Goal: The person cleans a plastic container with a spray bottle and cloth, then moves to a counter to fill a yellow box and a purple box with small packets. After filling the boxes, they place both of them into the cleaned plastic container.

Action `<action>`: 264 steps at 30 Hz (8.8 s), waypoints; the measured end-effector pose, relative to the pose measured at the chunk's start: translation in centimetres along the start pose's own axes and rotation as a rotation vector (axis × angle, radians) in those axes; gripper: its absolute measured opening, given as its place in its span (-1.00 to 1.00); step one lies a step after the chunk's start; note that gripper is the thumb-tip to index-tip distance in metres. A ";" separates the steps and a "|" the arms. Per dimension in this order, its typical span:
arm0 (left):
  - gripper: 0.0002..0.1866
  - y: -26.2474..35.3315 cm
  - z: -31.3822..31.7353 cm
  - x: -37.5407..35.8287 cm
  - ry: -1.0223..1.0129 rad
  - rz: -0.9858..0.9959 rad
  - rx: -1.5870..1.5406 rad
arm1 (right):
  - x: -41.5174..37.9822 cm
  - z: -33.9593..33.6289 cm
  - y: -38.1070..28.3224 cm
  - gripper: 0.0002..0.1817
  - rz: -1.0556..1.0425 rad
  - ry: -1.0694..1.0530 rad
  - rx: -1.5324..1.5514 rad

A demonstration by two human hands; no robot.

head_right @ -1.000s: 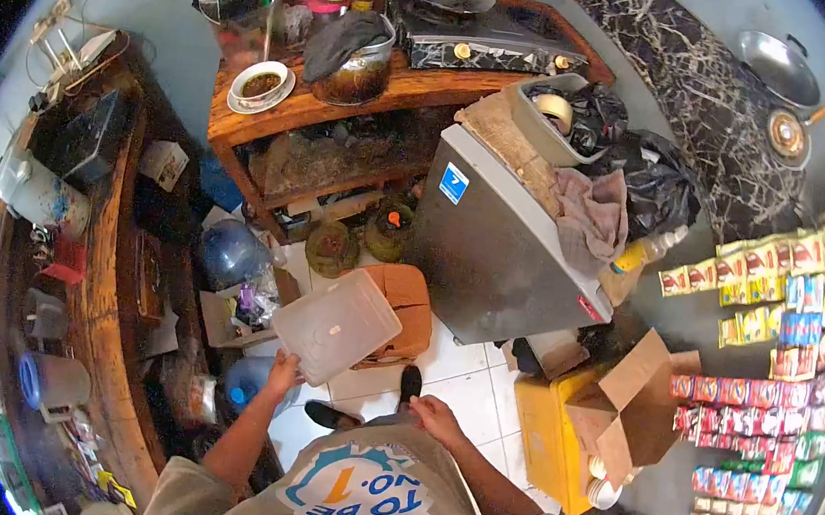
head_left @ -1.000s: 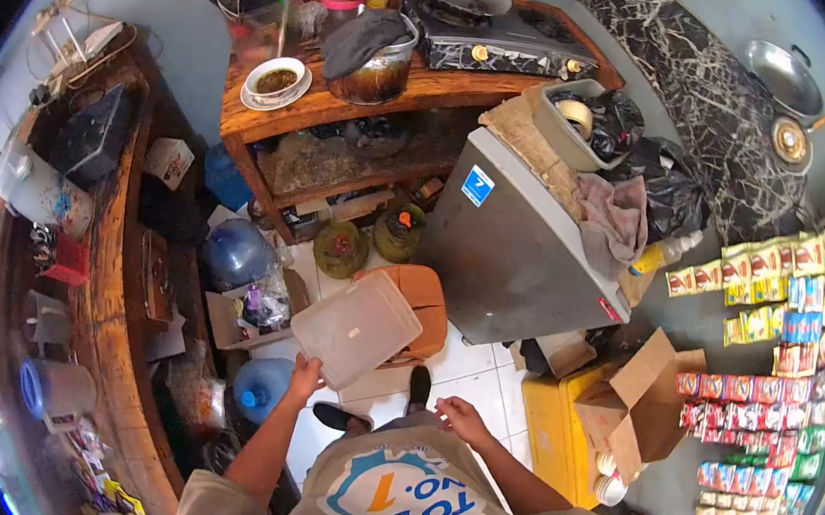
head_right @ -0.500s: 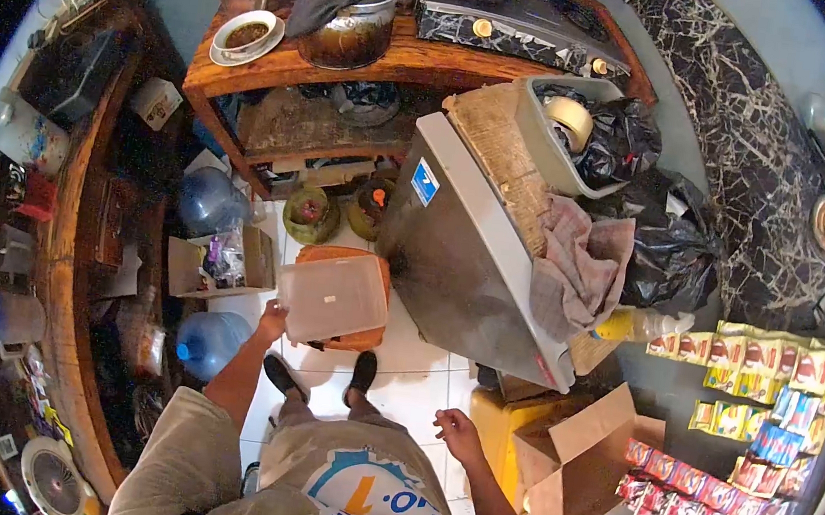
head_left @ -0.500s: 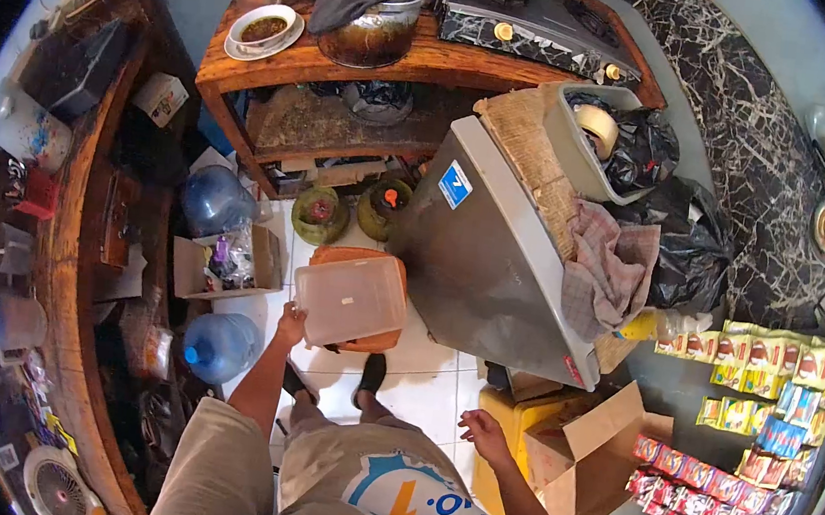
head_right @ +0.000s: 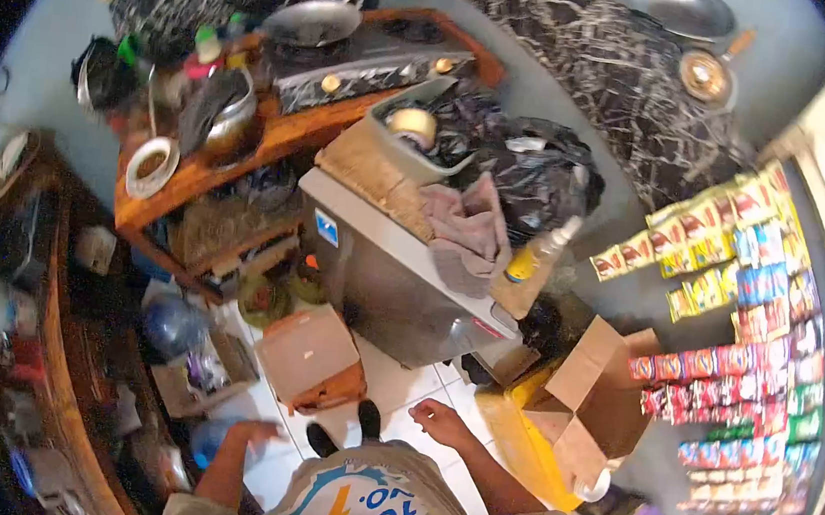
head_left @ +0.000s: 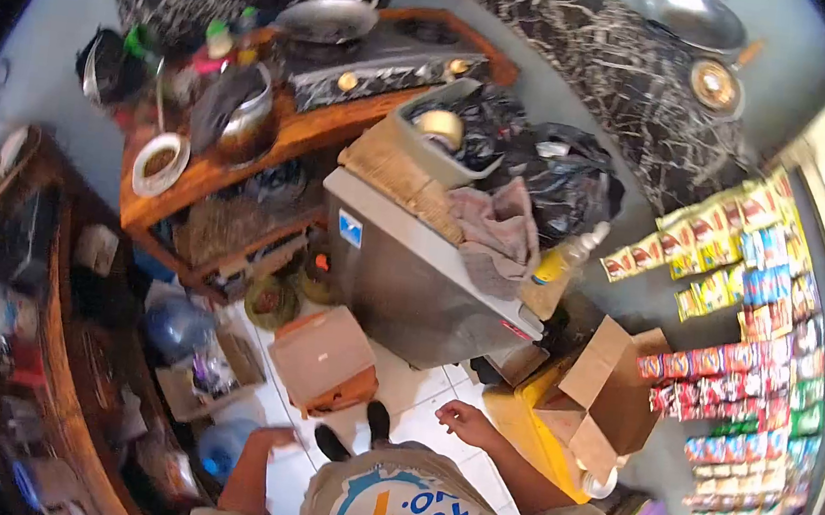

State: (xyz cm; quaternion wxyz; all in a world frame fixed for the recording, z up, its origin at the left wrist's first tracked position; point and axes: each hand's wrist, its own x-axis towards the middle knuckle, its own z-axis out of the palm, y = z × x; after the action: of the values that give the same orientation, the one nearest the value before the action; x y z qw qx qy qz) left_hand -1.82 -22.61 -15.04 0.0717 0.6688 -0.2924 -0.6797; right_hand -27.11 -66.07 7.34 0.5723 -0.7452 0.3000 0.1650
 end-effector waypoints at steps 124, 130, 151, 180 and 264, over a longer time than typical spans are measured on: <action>-0.40 22.1 14.5 -25.2 0.967 1.560 -1.633 | -2.4 7.3 -16.0 -0.11 -0.583 -0.506 0.586; -0.43 21.3 13.2 -22.6 1.240 1.136 -1.442 | -0.9 5.5 -14.4 -0.21 -0.475 -0.469 0.528; -0.53 27.2 8.6 -14.2 1.362 1.092 -2.150 | 17.9 3.4 -10.5 -0.50 -0.108 -0.579 0.380; -0.48 19.1 21.4 -13.2 1.385 0.648 -2.336 | 35.9 7.6 10.6 -0.05 0.214 -0.197 -0.104; -0.26 27.1 -2.1 -31.3 1.315 -0.447 -0.041 | 7.6 5.3 -25.9 -0.09 -0.725 -0.477 0.502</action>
State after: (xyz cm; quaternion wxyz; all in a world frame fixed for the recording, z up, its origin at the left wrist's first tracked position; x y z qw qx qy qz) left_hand -4.77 -30.16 25.57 0.1052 0.9845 -0.0306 -0.1371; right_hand -4.29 -58.75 20.86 0.8071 -0.5823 -0.0872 0.0440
